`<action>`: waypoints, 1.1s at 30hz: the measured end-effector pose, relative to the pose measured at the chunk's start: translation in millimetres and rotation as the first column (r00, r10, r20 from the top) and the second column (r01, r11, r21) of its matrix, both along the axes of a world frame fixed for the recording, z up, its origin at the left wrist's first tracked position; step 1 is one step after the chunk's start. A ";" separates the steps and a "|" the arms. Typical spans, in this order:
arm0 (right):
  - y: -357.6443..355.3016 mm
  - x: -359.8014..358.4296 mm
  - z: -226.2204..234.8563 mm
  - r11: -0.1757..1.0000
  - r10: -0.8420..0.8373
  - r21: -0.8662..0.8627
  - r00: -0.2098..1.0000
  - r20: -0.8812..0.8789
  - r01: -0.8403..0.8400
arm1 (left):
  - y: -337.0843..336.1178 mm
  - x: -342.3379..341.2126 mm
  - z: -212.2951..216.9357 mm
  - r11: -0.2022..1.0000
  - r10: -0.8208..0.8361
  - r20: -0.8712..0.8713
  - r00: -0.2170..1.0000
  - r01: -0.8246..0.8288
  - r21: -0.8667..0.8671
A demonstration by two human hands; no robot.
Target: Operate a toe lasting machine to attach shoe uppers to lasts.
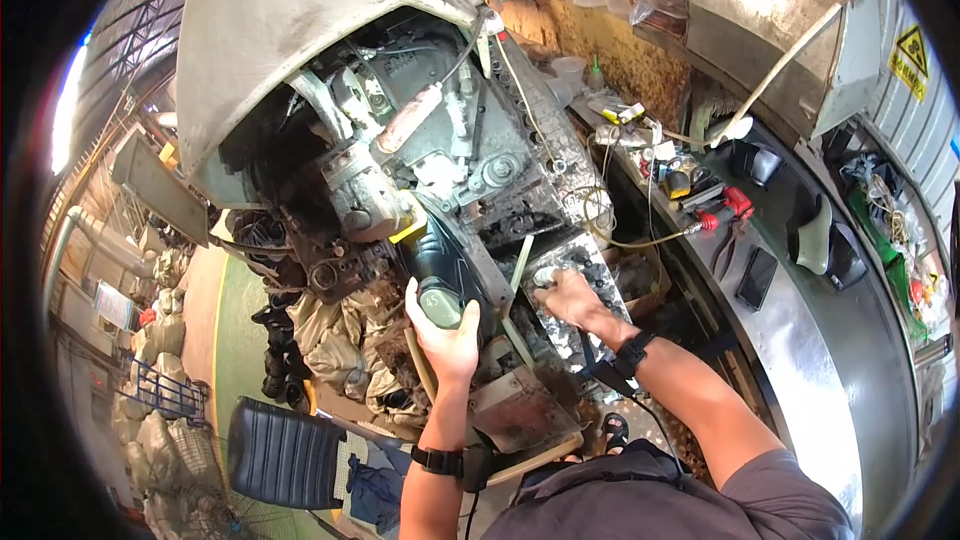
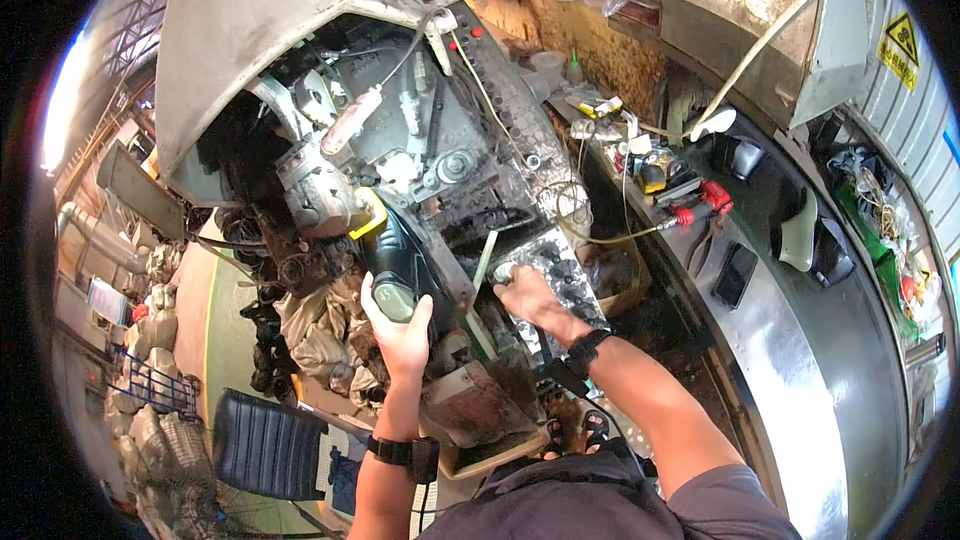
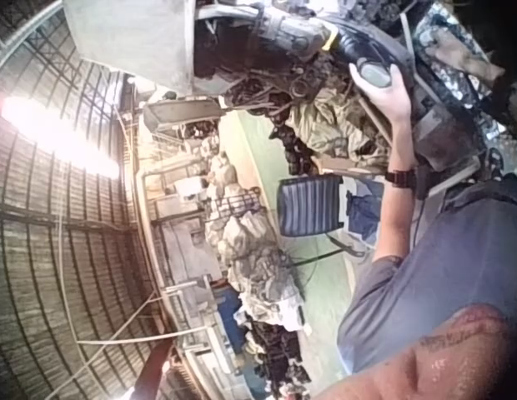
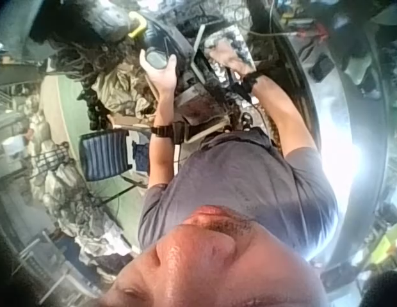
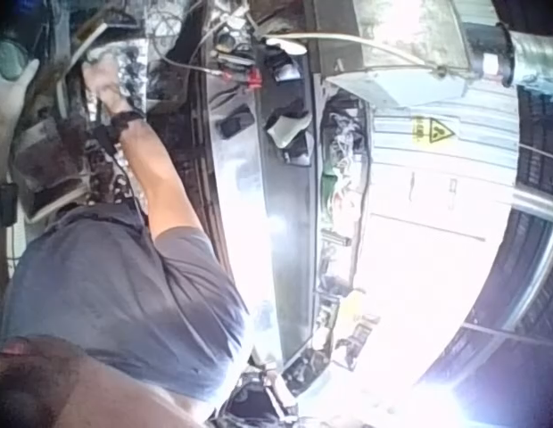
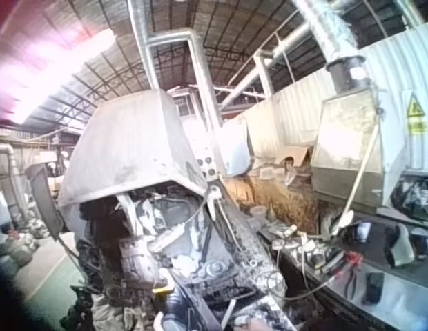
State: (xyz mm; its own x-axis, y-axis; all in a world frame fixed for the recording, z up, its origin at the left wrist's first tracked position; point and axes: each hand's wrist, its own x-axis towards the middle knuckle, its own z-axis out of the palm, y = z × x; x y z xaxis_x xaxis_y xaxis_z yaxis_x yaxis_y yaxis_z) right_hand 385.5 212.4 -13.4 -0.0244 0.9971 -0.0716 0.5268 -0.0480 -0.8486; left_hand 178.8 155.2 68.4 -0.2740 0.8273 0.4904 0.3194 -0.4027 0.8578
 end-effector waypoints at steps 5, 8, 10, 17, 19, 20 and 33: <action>-1.4 -1.1 13.4 0.995 -0.009 -0.101 0.997 -0.070 0.002 | 4.2 -7.5 -4.5 0.999 0.046 -0.038 0.998 -0.046 -0.017; -3.4 -5.4 18.3 0.996 -0.011 -0.086 0.999 -0.040 0.007 | 6.2 -13.4 -9.7 0.999 0.030 -0.007 1.000 -0.030 0.014; 5.4 1.4 -8.3 0.999 -0.048 -0.002 0.995 0.093 0.048 | 9.8 -11.1 -12.7 0.996 0.046 -0.071 0.996 -0.040 0.080; -10.2 -4.8 9.9 0.991 -0.105 -0.114 0.957 -0.270 0.077 | -7.4 -15.0 1.1 0.994 0.109 -0.184 0.977 -0.105 0.032; -10.6 -8.7 8.1 0.988 -0.115 -0.131 0.953 -0.280 0.080 | -11.8 -19.3 -1.4 0.992 0.120 -0.179 0.976 -0.114 0.047; -10.2 -6.7 1.9 0.990 -0.108 -0.113 0.951 -0.289 0.078 | -13.6 -20.1 -0.8 0.992 0.124 -0.175 0.977 -0.117 0.048; -47.7 -153.6 99.6 0.928 0.054 0.370 0.999 0.007 -0.053 | 17.1 -88.1 -5.6 0.955 -0.065 0.734 0.677 0.256 -0.151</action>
